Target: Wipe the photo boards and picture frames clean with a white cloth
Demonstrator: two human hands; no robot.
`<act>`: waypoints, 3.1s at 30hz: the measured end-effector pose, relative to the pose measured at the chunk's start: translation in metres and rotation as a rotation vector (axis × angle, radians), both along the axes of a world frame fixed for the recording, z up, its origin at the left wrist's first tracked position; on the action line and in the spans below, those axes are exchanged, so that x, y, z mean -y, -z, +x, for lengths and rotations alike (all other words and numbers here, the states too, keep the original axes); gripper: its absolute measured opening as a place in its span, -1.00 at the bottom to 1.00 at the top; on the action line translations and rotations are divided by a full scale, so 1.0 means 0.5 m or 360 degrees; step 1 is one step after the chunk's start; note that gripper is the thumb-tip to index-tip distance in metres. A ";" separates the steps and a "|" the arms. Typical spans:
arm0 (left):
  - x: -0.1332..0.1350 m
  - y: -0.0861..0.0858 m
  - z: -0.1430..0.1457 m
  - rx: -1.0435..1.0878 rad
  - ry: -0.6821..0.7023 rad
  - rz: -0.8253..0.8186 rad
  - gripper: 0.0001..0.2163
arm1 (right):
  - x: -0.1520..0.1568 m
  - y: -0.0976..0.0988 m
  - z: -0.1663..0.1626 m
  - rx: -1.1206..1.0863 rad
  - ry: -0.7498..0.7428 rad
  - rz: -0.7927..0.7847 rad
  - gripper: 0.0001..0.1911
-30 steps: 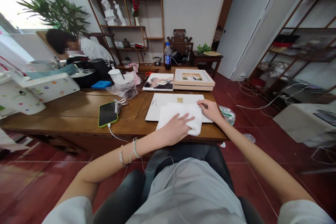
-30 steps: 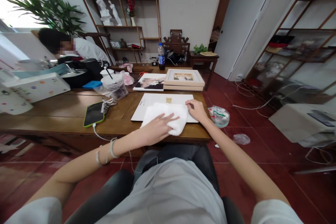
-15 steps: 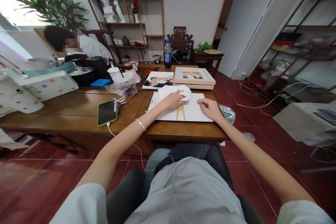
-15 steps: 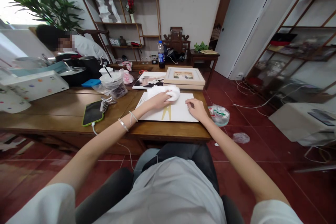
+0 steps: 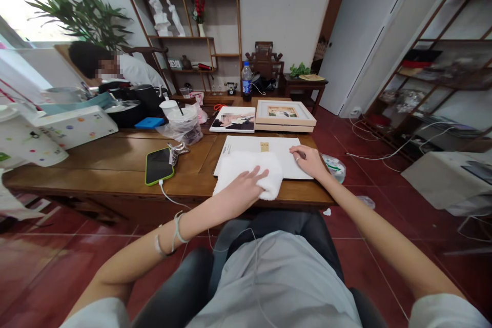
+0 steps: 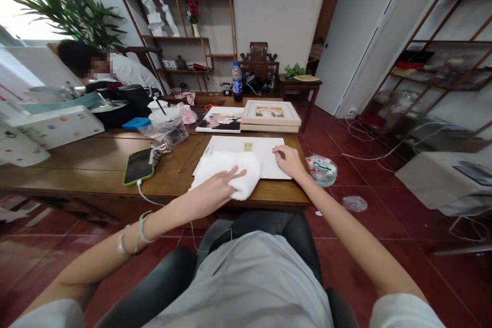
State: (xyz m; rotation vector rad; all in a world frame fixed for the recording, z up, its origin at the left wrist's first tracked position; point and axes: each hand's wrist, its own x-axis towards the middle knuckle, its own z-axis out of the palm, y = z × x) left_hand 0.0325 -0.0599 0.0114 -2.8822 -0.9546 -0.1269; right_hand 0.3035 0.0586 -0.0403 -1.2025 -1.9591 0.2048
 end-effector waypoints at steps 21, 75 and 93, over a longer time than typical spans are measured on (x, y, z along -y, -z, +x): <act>-0.217 0.019 -0.038 -0.0038 -0.0331 -0.0010 -0.74 | -0.001 0.002 0.001 -0.0015 0.0007 -0.0014 -0.77; -0.028 -0.017 0.086 -0.0044 0.0137 0.0071 -0.78 | 0.001 -0.003 0.002 0.0061 -0.0014 0.0002 -0.75; -0.239 0.012 0.121 0.0024 -0.0303 0.0031 -0.71 | 0.001 -0.004 0.002 0.0045 -0.0038 -0.0010 -0.75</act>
